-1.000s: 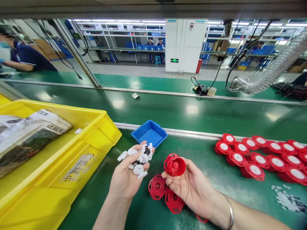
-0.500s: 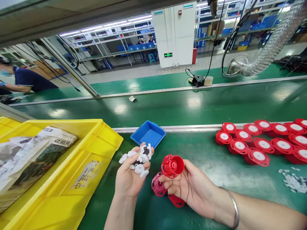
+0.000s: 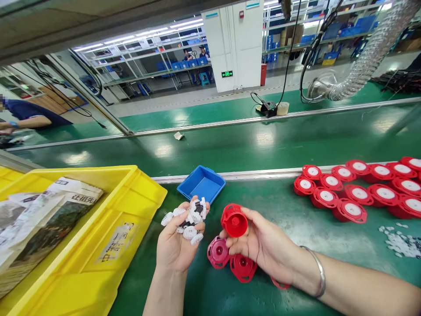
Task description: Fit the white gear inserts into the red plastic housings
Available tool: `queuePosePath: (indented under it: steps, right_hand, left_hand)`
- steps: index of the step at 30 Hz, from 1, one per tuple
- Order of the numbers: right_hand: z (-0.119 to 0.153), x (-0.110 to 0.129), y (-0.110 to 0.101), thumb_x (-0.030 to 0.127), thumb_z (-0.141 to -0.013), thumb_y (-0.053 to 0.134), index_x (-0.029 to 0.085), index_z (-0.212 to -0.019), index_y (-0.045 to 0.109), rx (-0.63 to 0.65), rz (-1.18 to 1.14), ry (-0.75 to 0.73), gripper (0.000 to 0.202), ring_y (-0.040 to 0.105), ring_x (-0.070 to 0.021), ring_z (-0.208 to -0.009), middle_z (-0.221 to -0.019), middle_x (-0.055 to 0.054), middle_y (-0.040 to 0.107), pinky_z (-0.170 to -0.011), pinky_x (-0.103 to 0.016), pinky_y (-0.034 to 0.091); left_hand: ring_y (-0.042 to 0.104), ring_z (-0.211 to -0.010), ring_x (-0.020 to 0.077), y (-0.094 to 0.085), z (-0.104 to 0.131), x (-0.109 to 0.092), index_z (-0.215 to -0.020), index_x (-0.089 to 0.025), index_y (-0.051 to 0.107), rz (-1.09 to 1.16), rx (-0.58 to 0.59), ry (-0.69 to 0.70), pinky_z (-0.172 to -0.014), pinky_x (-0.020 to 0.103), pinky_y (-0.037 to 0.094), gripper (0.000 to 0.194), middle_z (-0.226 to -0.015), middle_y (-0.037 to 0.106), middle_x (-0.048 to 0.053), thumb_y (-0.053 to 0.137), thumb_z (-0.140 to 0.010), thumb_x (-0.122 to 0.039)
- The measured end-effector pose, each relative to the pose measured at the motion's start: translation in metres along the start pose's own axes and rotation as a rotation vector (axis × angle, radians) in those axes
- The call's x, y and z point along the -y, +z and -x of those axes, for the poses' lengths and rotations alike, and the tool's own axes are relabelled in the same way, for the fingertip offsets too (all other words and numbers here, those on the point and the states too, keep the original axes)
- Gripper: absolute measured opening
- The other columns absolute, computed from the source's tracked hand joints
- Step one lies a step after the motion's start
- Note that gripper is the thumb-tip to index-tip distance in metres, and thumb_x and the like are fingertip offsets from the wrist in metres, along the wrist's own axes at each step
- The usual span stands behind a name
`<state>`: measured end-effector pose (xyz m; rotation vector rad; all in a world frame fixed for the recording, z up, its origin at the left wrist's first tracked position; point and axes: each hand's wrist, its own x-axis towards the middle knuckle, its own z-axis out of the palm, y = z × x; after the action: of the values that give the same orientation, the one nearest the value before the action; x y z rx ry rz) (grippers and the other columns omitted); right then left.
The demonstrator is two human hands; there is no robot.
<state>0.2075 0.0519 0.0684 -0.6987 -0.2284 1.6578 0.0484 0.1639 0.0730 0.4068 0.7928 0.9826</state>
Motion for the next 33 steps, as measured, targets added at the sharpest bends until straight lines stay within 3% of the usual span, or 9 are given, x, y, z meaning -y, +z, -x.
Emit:
queuePosePath:
  steps: [3, 6, 9, 11, 14, 16, 19, 24, 33]
  right_hand:
    - [-0.010, 0.023, -0.015, 0.036, -0.090, 0.072, 0.021, -0.104, 0.061, 0.011, 0.342, -0.372, 0.024, 0.067, -0.0142, -0.078, -0.097, -0.003, 0.069, -0.078, -0.028, 0.057]
    - [-0.024, 0.046, -0.038, 0.024, -0.084, 0.077, 0.024, -0.103, 0.064, 0.039, 0.878, -0.634, 0.024, 0.062, -0.0167, -0.095, -0.104, -0.003, 0.064, -0.089, -0.030, 0.053]
    - [-0.035, 0.057, -0.058, 0.017, -0.082, 0.073, 0.024, -0.103, 0.066, 0.133, 1.338, -0.659, 0.023, 0.058, -0.0217, -0.101, -0.110, -0.006, 0.064, -0.095, -0.037, 0.051]
    - [-0.037, 0.059, -0.065, 0.018, -0.082, 0.074, 0.024, -0.101, 0.067, 0.216, 1.470, -0.599, 0.021, 0.059, -0.0222, -0.098, -0.107, -0.006, 0.065, -0.093, -0.038, 0.052]
    - [-0.036, 0.058, -0.064, 0.025, -0.087, 0.072, 0.023, -0.100, 0.068, 0.313, 1.526, -0.529, 0.013, 0.062, -0.0221, -0.097, -0.107, -0.006, 0.066, -0.093, -0.038, 0.052]
    - [-0.032, 0.058, -0.057, 0.030, -0.093, 0.067, 0.023, -0.105, 0.068, 0.266, 1.530, -0.578, 0.014, 0.062, -0.0234, -0.105, -0.114, -0.008, 0.066, -0.097, -0.040, 0.051]
    - [-0.021, 0.054, -0.042, 0.031, -0.094, 0.067, 0.025, -0.120, 0.064, 0.103, 1.386, -0.670, 0.027, 0.062, -0.0239, -0.110, -0.122, -0.008, 0.065, -0.099, -0.041, 0.052]
    - [-0.004, 0.036, -0.021, 0.027, -0.092, 0.071, 0.027, -0.139, 0.054, 0.180, 1.126, -0.507, 0.050, 0.064, -0.0215, -0.108, -0.130, -0.008, 0.062, -0.098, -0.039, 0.056]
    - [-0.007, 0.027, -0.015, 0.032, -0.091, 0.073, 0.022, -0.125, 0.058, 0.135, 0.978, -0.473, 0.038, 0.069, -0.0184, -0.099, -0.108, -0.006, 0.071, -0.086, -0.031, 0.057]
  left_hand:
    - [0.068, -0.108, 0.0331, 0.001, 0.000, 0.000, -0.089, -0.017, 0.066, -0.009, 0.009, 0.003, -0.048, 0.018, 0.050, 0.023, -0.130, 0.063, 0.012, 0.068, -0.069, -0.005]
    - [0.067, -0.109, 0.0324, 0.002, 0.001, 0.000, -0.086, -0.017, 0.066, -0.011, 0.024, -0.004, -0.048, 0.016, 0.048, 0.022, -0.129, 0.063, 0.011, 0.070, -0.068, -0.007]
    - [0.068, -0.108, 0.0326, 0.003, 0.002, 0.001, -0.085, -0.017, 0.066, -0.021, 0.031, -0.014, -0.046, 0.017, 0.047, 0.022, -0.130, 0.062, 0.011, 0.073, -0.066, -0.007]
    - [0.068, -0.106, 0.0326, 0.002, 0.003, 0.002, -0.084, -0.016, 0.067, -0.038, 0.038, -0.018, -0.045, 0.017, 0.045, 0.021, -0.130, 0.061, 0.011, 0.074, -0.066, -0.008]
    - [0.069, -0.102, 0.0311, 0.002, 0.006, 0.003, -0.084, -0.016, 0.068, -0.065, 0.078, -0.027, -0.044, 0.017, 0.044, 0.019, -0.129, 0.061, 0.011, 0.076, -0.067, -0.012]
    - [0.071, -0.099, 0.0300, 0.002, 0.009, 0.005, -0.084, -0.016, 0.068, -0.083, 0.127, -0.028, -0.044, 0.016, 0.043, 0.018, -0.130, 0.061, 0.010, 0.077, -0.068, -0.014]
    - [0.072, -0.092, 0.0284, 0.003, 0.014, 0.009, -0.083, -0.016, 0.069, -0.110, 0.240, -0.043, -0.042, 0.016, 0.038, 0.016, -0.130, 0.061, 0.012, 0.077, -0.069, -0.019]
    - [0.065, -0.063, 0.0127, 0.003, 0.023, 0.021, -0.083, -0.017, 0.072, -0.222, 0.428, -0.068, -0.042, 0.018, 0.040, 0.012, -0.134, 0.060, 0.014, 0.074, -0.073, -0.022]
    - [0.061, -0.048, 0.0090, 0.003, 0.033, 0.024, -0.082, -0.016, 0.076, -0.437, 0.547, 0.075, -0.044, 0.023, 0.042, 0.014, -0.139, 0.058, 0.016, 0.079, -0.071, -0.023]
